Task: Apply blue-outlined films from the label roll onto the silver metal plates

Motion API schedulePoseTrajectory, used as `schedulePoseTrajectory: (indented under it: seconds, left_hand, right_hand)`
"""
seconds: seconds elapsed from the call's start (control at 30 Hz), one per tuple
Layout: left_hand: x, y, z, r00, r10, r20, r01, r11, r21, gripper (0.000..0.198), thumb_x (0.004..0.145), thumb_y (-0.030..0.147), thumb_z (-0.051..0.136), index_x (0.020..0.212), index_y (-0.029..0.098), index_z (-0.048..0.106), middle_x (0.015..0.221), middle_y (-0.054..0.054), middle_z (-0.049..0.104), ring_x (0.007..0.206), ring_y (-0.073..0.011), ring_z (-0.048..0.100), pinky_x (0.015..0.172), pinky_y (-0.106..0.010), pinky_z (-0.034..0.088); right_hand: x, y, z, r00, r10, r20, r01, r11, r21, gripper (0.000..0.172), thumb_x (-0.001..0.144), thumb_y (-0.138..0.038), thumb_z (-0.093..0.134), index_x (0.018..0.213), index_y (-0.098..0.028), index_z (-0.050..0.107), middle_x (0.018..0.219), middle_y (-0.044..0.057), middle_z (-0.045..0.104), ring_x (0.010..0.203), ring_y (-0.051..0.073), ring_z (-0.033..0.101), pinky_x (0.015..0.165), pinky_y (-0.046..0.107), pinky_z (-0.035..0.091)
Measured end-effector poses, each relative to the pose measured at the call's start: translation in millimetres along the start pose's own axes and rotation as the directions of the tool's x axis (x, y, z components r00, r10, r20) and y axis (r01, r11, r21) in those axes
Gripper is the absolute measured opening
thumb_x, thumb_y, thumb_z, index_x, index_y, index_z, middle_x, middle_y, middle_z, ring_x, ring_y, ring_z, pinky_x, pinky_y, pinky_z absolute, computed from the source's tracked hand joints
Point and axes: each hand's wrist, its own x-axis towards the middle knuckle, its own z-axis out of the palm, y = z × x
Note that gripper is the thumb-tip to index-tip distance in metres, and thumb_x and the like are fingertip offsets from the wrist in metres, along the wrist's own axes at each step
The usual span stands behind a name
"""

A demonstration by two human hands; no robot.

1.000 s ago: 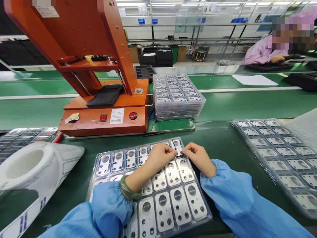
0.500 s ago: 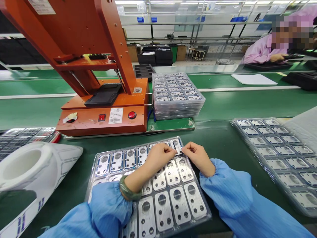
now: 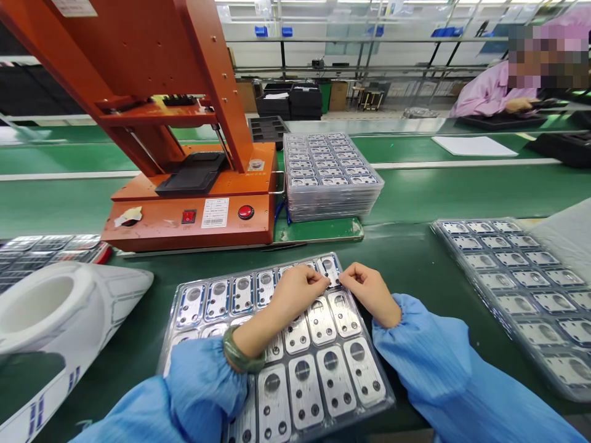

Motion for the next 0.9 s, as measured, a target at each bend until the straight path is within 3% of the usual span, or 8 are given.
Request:
schedulePoseTrajectory:
  seconds: [0.9]
  left_hand:
    - [-5.6,2.4,1.4,0.998,0.053,-0.035,-0.049,0.993,0.104,0.023,0.076,0.031,0.053,0.061,0.021,0.067,0.07,0.0,0.063,0.069,-0.0156,0.058,0.061,-0.025,0.039]
  right_hand:
    - [-0.8,-0.7,-3.3,0.997,-0.07,0.031,0.074,0.99,-0.122,0.02,0.073,-0.036,0.057,0.064,-0.018,0.055,0.057,-0.003,0.049,0.056,0.014,0.044,0.054,0.026,0.034]
